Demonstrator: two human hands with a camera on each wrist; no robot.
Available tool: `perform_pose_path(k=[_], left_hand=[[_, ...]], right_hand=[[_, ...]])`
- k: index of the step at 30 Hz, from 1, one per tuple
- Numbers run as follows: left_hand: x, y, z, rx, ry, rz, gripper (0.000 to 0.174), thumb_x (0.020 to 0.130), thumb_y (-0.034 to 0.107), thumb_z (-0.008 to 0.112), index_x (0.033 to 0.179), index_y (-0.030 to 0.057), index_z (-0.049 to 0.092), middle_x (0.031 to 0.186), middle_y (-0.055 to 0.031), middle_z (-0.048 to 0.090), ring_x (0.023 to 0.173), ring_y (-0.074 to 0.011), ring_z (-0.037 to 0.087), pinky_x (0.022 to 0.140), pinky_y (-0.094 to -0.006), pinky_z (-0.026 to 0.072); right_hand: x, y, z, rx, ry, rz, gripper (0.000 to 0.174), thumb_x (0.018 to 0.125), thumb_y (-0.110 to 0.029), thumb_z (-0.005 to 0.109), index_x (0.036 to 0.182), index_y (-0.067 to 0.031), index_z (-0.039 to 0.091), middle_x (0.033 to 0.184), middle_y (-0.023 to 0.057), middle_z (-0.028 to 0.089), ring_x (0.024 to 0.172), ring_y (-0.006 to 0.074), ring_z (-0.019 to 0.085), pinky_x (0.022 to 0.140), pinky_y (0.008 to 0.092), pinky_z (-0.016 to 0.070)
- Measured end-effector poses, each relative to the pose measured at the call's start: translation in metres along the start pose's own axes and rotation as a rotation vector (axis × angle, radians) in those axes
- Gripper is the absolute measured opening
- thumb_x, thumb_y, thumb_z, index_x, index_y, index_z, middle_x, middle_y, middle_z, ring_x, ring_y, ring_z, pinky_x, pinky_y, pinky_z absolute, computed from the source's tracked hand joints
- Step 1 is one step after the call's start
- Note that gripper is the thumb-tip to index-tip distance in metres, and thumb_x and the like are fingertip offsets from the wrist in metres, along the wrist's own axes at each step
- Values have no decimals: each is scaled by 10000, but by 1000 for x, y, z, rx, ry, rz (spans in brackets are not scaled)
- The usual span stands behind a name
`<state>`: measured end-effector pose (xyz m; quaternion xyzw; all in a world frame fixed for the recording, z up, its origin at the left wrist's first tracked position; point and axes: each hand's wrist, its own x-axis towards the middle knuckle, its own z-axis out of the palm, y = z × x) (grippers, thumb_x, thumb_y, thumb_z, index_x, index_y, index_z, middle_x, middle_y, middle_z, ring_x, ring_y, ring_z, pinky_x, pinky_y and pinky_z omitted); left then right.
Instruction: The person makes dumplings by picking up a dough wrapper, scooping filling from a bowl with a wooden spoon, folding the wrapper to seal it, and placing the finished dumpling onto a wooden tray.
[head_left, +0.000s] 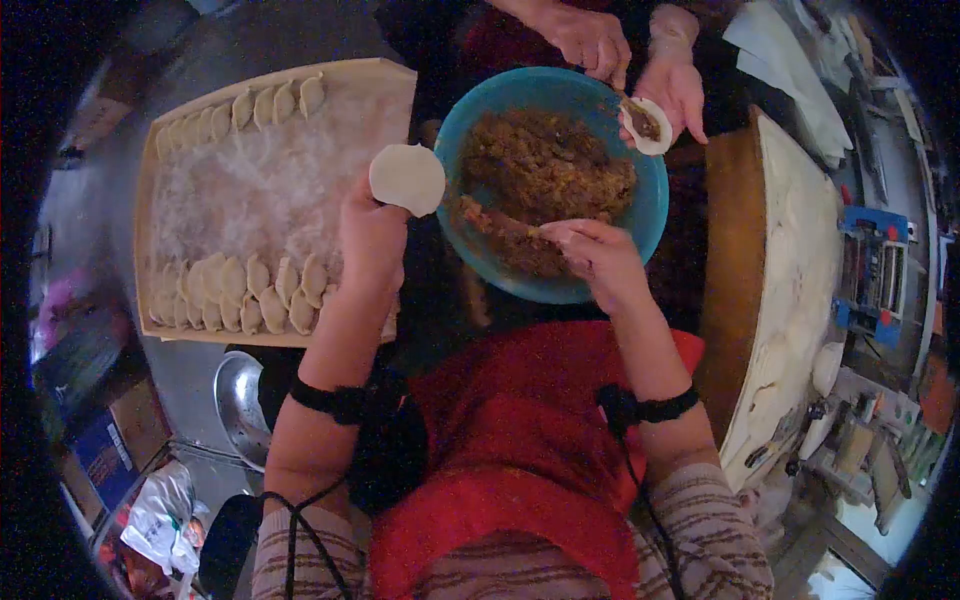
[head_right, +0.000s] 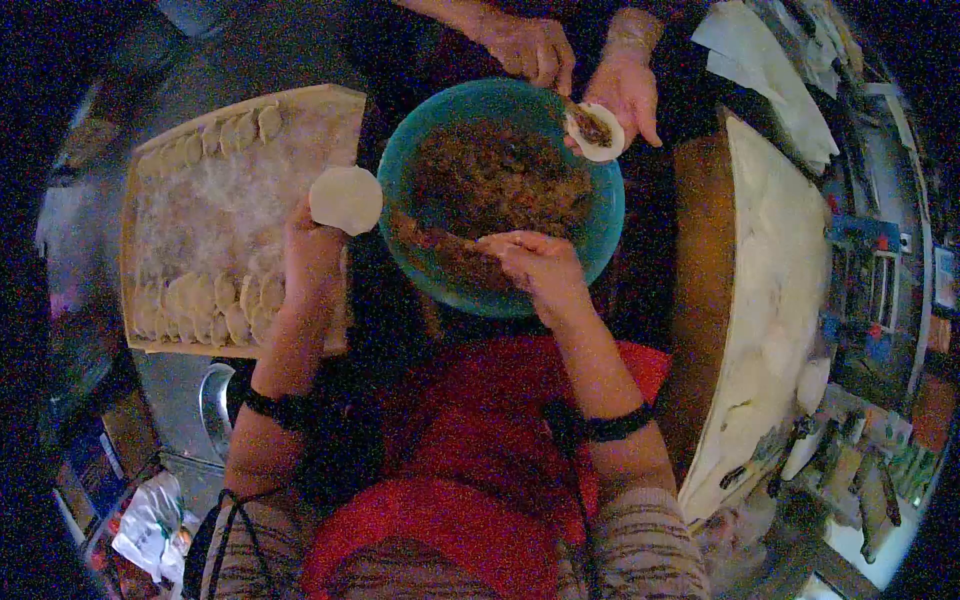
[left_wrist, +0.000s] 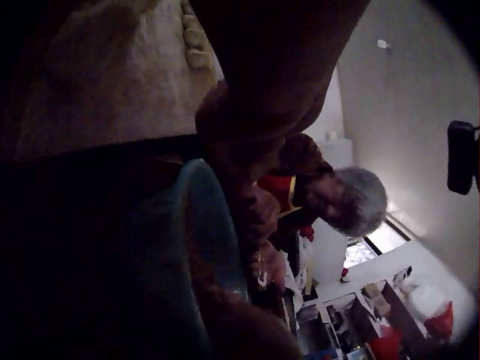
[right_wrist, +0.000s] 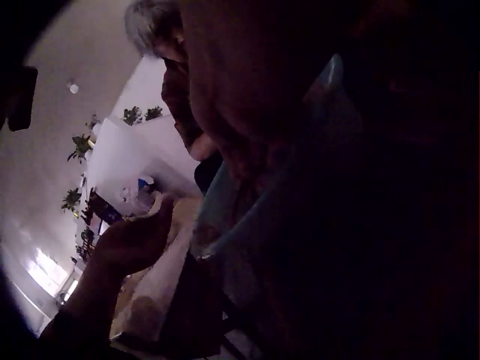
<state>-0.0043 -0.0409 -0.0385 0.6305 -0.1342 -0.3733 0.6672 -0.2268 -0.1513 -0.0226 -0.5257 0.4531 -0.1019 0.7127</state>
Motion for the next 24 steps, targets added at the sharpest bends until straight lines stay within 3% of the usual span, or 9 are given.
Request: perform_pose_path(k=[2,6,8,9,11,12,14,19,24], left_hand=[[-3,-2,1,81,29,8,407,739,-120,514,1118,17,570,1001,-68,637,918,-155,603,787,-277,472],[-10,-15,12,136,-79,38,376,730,-76,575,1094,19,576,986,-58,639,912,-147,595,795,-271,465],[-18,-18,22,93,-160,13,398,699,-53,633,1086,20,576,971,-51,639,896,-130,591,803,-259,457],[-20,-19,24,92,-160,14,398,699,-53,633,1086,20,576,971,-51,639,896,-130,591,803,-259,457],[-22,-20,26,138,-148,35,422,675,-76,633,1082,22,575,957,-52,638,905,-132,590,811,-258,453],[-22,-21,25,138,-147,34,422,675,-76,633,1082,22,575,957,-52,638,905,-132,590,811,-258,453],[-19,-19,21,153,-138,99,426,662,-99,620,1071,12,573,953,-57,634,907,-143,592,815,-266,453],[-17,-1,13,181,-62,128,439,673,-121,581,1091,13,567,963,-66,631,923,-157,593,830,-278,450],[-4,-12,0,234,-18,154,517,701,-122,560,1172,90,541,1042,-90,625,991,-165,579,833,-277,451]], right_hand=[[-10,-11,4,41,76,10,217,830,-108,581,1004,6,643,661,-56,534,547,22,394,487,168,278],[-24,-17,26,-229,219,-223,256,833,-124,590,1067,-25,625,626,-49,509,555,66,432,491,224,334],[-23,-5,39,-607,371,-784,178,839,-159,585,963,-66,672,683,43,596,540,219,506,549,327,441],[-28,-2,48,-607,371,-784,178,839,-159,585,963,-66,672,683,43,596,540,219,506,549,327,441],[-43,1,62,-1100,278,-806,205,847,-101,570,1029,-53,651,687,82,561,622,191,526,584,339,436],[-49,3,64,-1100,277,-806,205,847,-101,570,1029,-53,651,687,82,561,622,191,526,584,339,436],[-56,4,66,-1042,253,-795,223,840,-137,552,1040,-87,638,694,100,537,641,289,538,568,372,451],[-32,-4,37,-804,394,-658,217,837,-164,554,1021,-88,639,748,121,574,682,303,564,612,415,464],[0,20,29,-1247,240,-442,227,822,-157,610,1032,-77,646,853,183,611,822,243,619,709,395,476]])
